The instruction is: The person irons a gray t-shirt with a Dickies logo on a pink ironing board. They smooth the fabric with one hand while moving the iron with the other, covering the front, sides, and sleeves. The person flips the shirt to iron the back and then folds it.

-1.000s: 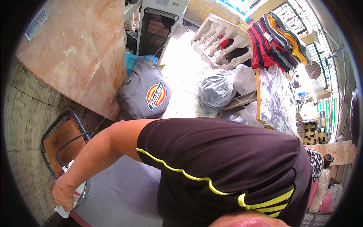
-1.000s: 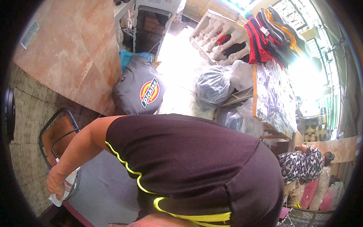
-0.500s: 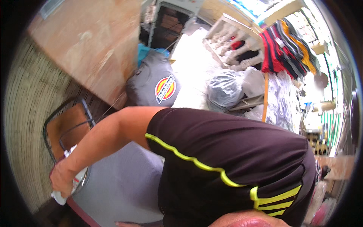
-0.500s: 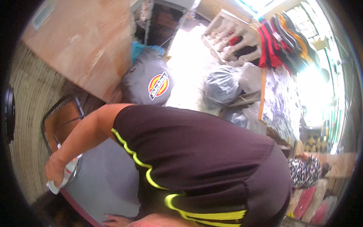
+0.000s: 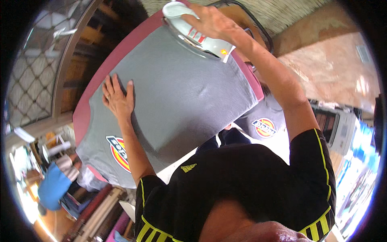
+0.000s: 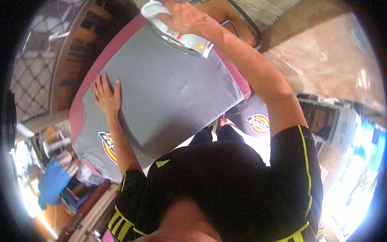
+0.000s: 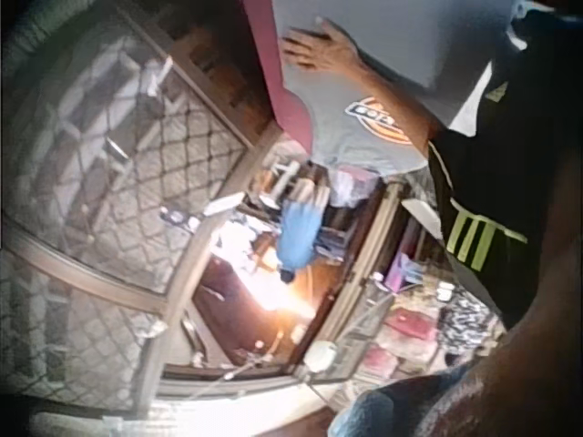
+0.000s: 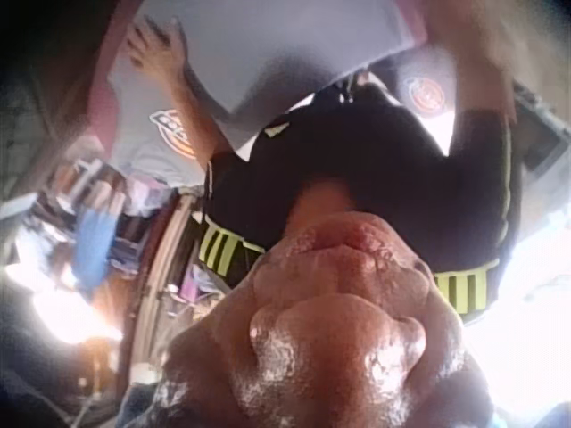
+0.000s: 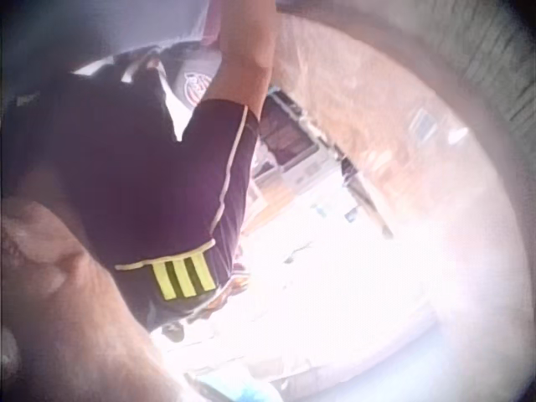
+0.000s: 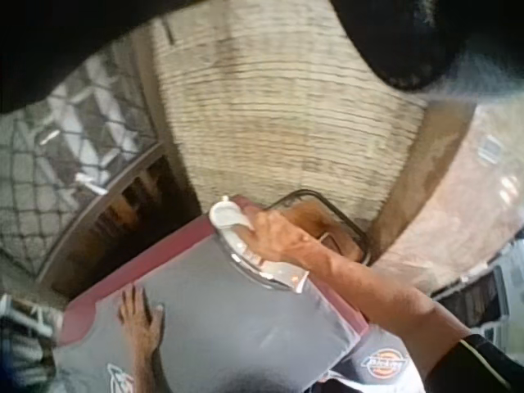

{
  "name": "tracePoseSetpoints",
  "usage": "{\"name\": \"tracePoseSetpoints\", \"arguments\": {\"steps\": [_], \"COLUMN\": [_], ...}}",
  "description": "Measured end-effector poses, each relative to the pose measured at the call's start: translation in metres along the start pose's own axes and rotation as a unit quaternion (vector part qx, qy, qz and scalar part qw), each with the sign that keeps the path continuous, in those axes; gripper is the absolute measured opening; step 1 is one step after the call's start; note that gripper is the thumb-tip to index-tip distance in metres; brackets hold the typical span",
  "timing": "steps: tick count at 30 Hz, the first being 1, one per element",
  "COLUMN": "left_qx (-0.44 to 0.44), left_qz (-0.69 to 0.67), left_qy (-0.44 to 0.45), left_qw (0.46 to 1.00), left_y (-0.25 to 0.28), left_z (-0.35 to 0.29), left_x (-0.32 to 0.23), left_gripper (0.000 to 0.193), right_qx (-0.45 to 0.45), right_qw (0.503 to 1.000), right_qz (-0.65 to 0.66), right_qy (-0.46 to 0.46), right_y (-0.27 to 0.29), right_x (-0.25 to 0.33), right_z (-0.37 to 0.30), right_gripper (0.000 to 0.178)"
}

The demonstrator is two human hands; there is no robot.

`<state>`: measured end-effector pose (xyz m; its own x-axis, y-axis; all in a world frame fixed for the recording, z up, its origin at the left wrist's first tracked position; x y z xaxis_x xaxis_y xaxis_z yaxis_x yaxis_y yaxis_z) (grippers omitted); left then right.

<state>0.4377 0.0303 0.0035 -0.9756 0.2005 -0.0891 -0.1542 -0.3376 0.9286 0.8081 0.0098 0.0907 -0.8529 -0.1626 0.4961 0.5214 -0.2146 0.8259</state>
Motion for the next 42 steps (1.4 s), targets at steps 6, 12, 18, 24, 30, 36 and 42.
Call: {"name": "tracePoseSetpoints", "arguments": {"steps": [6,12,18,24,30,36,42], "left_qx": [-0.006,0.008,0.026,0.007,0.009,-0.011,-0.014], "left_qz": [-0.018,-0.031,-0.020,-0.015,-0.018,-0.040,-0.007], "left_qy": [-0.001,-0.008,0.016,0.009,0.007,-0.006,-0.013], "left_qw": [1.000,0.999,0.999,1.000,1.000,0.999,1.000], "left_y": [0.006,0.002,0.003,0.007,0.007,0.002,-0.005], "left_z": [-0.008,0.007,-0.001,-0.006,-0.008,-0.004,-0.007], "left_x": [0.005,-0.010,0.006,0.003,0.001,0.003,0.005], "left_gripper": [0.071,0.072,0.072,0.072,0.071,0.072,0.071], "right_qx": [-0.029,0.040,0.043,-0.020,0.017,0.017,-0.191], "right_qw": [0.961,0.997,0.996,0.996,0.992,0.883,0.749], "right_qz": [-0.127,-0.005,-0.027,0.053,-0.013,-0.429,-0.513], "right_qy": [0.243,0.061,0.077,-0.066,-0.122,0.191,0.373], "right_y": [-0.017,0.003,0.011,0.045,0.034,-0.006,0.017], "right_x": [0.001,-0.012,-0.016,0.007,-0.018,-0.069,-0.002], "right_z": [0.034,0.047,-0.042,-0.113,-0.029,-0.006,-0.109], "right_gripper": [0.045,0.051,0.047,0.032,0.033,0.044,0.032]}}
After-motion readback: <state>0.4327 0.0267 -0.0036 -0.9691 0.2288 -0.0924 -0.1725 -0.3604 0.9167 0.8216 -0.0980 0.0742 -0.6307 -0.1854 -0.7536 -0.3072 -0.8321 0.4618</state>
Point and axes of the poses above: each hand's wrist, its own z-axis towards the middle knuckle, its own y-axis out of the back of the hand, x = y × z, the point moved 4 cm from there along z, towards the middle knuckle, and after that the axes turned 7 degrees about y, right-handed, at the moved point
